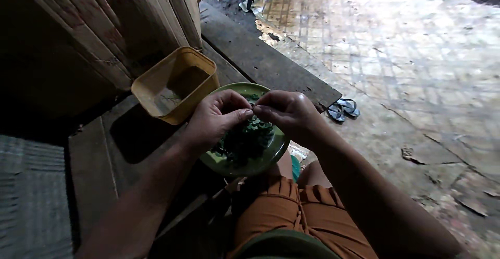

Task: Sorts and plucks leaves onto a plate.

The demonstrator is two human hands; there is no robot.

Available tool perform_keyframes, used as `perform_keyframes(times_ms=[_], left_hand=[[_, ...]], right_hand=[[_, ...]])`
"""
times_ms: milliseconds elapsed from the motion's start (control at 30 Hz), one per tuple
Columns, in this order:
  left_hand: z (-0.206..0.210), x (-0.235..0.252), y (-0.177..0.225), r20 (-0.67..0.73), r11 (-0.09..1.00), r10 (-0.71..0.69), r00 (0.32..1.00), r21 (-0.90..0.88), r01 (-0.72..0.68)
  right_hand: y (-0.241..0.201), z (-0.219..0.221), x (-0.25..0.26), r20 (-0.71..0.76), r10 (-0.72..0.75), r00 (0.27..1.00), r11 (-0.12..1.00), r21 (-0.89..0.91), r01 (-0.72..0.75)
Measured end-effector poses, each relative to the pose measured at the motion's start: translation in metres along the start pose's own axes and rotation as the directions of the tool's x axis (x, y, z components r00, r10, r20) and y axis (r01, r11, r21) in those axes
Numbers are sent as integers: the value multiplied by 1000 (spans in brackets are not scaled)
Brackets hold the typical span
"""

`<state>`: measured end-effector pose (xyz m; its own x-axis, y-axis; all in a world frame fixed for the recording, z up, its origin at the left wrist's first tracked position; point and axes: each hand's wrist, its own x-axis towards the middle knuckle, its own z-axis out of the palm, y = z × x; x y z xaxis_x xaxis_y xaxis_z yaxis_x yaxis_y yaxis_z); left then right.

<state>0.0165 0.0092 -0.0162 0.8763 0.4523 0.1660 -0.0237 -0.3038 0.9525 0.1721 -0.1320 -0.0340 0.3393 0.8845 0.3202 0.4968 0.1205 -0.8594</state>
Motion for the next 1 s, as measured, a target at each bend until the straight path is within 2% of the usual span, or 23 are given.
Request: perform_keyframes(times_ms=[167,300,467,533,733,800,1000], left_hand=[[-8,-5,8,83,997,-8,997,76,1],[-13,-5,10,62,996,-21,998,82,16],[-11,-2,9,17,994,-107,994,-14,107],[-10,-1,7,2,986,-158,988,-46,158],[-5,-1,13,13,937,-321,947,-143,319],[-5,-1,14,36,932,-325,945,-157,326],[-2,-4,8,43,970,-218,975,-101,221]], right_hand=[[8,-12,-6,-6,14,1000,1000,-6,-15],[8,-18,-7,-37,26,999,999,-19,-27],[-2,-9,-6,-16,48,999,998,-41,-48],[0,-7,-5,6,2,1000,998,-57,-2],[-1,6,-7,-18,3,1000,1000,6,-3],[2,12,-7,-57,-5,998,998,68,9],[5,19,-8,-110,-34,993,989,136,49]])
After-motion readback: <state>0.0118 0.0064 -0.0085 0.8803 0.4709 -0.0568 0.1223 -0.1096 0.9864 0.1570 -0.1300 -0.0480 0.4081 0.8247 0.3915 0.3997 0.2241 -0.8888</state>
